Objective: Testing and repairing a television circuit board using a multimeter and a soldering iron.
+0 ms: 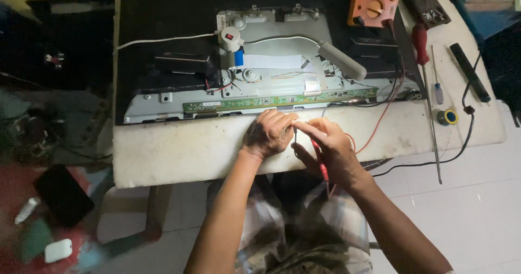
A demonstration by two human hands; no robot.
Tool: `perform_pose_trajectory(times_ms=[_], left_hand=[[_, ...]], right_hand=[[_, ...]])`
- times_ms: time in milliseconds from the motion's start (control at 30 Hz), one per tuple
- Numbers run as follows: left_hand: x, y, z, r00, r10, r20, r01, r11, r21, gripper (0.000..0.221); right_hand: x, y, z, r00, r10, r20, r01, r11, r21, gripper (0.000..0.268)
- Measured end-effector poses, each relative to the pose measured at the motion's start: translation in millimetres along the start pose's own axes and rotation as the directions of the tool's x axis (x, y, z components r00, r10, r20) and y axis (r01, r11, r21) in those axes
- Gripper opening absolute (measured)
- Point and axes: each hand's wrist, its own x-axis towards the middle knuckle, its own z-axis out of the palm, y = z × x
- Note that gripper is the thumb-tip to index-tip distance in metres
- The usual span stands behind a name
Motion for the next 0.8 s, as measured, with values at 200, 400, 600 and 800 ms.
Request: perform_pose_trajectory(times_ms=[200,400,600,800], left_hand=[[-5.7,-6.9,3.8,0.999,0.012,0.03,-0.012,1.0,0.019,0.012],[-2.2,-6.1,2.6,1.0,-0.024,-0.001,0.023,0.999,-0.034,0.02],[-2.0,-3.6,2.0,0.999,-0.042,-0.004,0.042,0.999,-0.025,0.022],[-3.0,-5.6,4.9,0.999,-0.05,0.002,0.05,0.998,-0.026,0.021]], right_hand=[[1.9,16.1,3.2,0.987,-0.146,0.068,0.158,0.957,-0.241,0.036],[4.1,35.3,-6.4,0.989,-0.032,-0.145,0.015,0.993,-0.118,0.024],[29.7,91.1,-39.6,0.873,0.132,-0.469,-0.186,0.98,-0.071,0.013],[53.3,106.8,-43.8,0.904,0.19,-0.384,-0.223,0.974,-0.044,0.03]])
